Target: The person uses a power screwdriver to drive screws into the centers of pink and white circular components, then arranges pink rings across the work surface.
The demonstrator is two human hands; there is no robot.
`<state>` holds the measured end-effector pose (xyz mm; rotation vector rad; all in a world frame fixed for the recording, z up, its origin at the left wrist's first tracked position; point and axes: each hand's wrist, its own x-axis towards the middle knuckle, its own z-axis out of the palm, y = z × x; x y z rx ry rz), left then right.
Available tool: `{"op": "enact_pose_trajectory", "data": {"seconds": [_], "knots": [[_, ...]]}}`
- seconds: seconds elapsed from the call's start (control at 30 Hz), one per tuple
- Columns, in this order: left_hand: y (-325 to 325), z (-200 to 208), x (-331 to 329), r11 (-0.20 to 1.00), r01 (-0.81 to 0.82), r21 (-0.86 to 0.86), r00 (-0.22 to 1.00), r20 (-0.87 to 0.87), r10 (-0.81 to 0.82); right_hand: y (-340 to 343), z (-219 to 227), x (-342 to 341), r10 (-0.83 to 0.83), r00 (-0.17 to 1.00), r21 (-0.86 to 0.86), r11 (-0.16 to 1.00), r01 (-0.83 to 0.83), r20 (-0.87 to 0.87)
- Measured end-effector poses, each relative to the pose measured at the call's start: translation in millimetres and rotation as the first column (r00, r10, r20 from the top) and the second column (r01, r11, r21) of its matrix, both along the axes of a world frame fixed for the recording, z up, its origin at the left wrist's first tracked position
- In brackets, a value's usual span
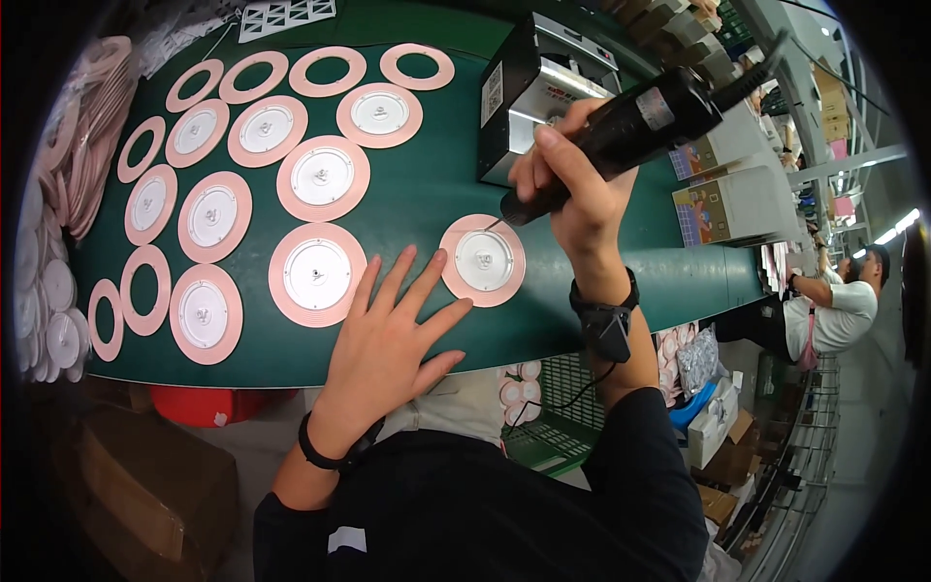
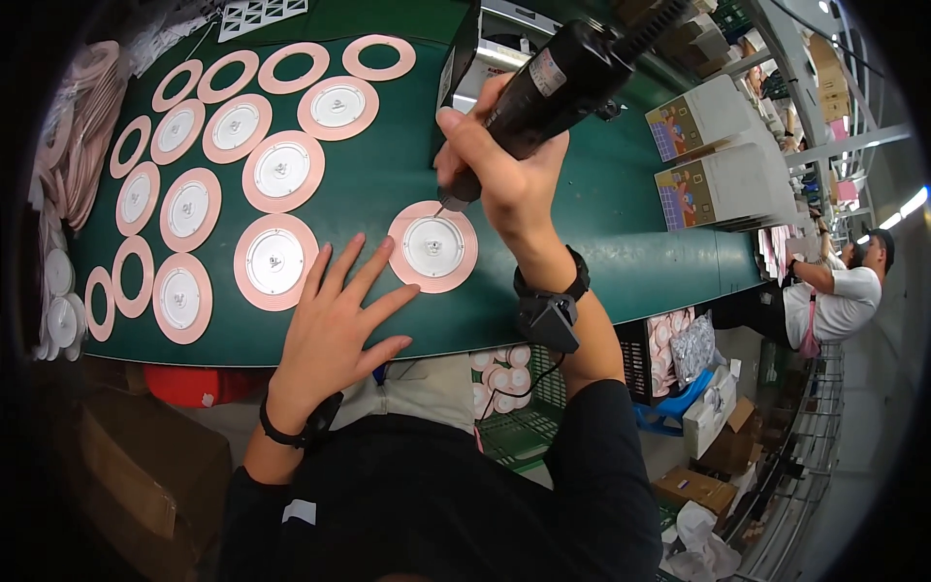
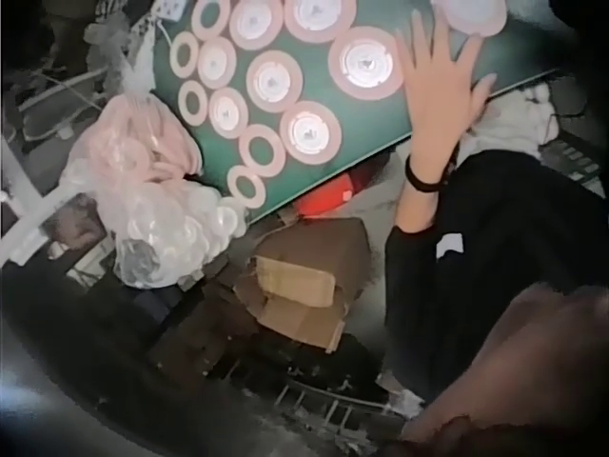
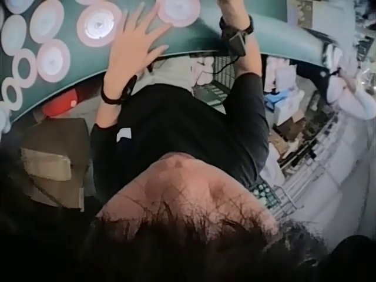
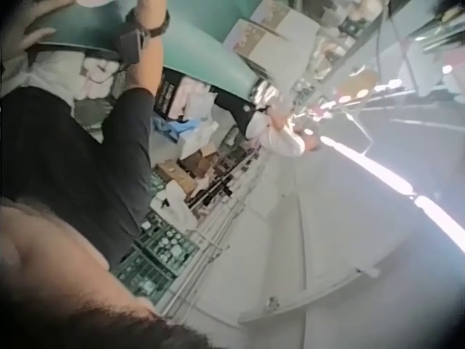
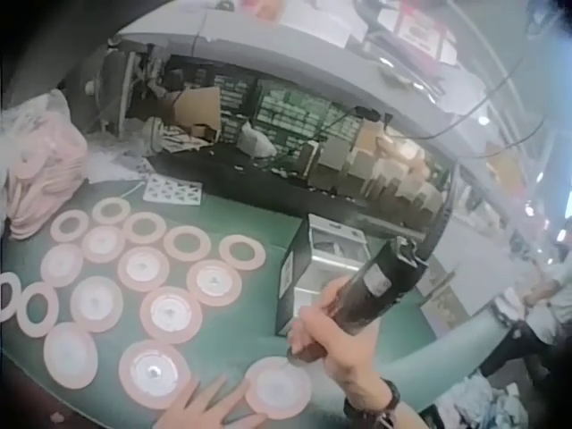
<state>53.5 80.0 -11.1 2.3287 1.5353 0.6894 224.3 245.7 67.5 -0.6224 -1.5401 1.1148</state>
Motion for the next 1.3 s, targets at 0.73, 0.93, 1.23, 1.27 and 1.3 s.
{"op": "enact_pose_trajectory", "data": {"seconds": [0.73,0.93,1.23,1.27,1.3], "knots": [[-2.6,-4.4,0.1,1.0,-0.014,0.009,1.0,0.009,0.014,-27.5,35.2,-1.3,0.01,0.981,0.14,0.99,0.017,-0.194],[-2.4,-7.0,-0.2,0.999,-0.007,0.035,0.999,0.04,0.006,-44.0,9.4,-17.6,0.09,0.991,0.14,0.987,-0.075,-0.103],[-2.9,-4.6,-1.2,0.999,0.001,0.035,0.999,0.036,-0.002,16.0,78.1,17.8,-0.027,0.968,0.3,0.948,0.104,-0.251],[-2.8,-4.1,-1.1,1.0,-0.001,0.03,1.0,0.031,0.0,29.0,76.7,20.2,-0.053,0.975,0.294,0.949,0.116,-0.213],[-3.3,-4.6,-1.1,1.0,-0.003,0.025,1.0,0.028,0.003,39.4,74.6,21.3,-0.079,0.981,0.288,0.949,0.128,-0.175]]}}
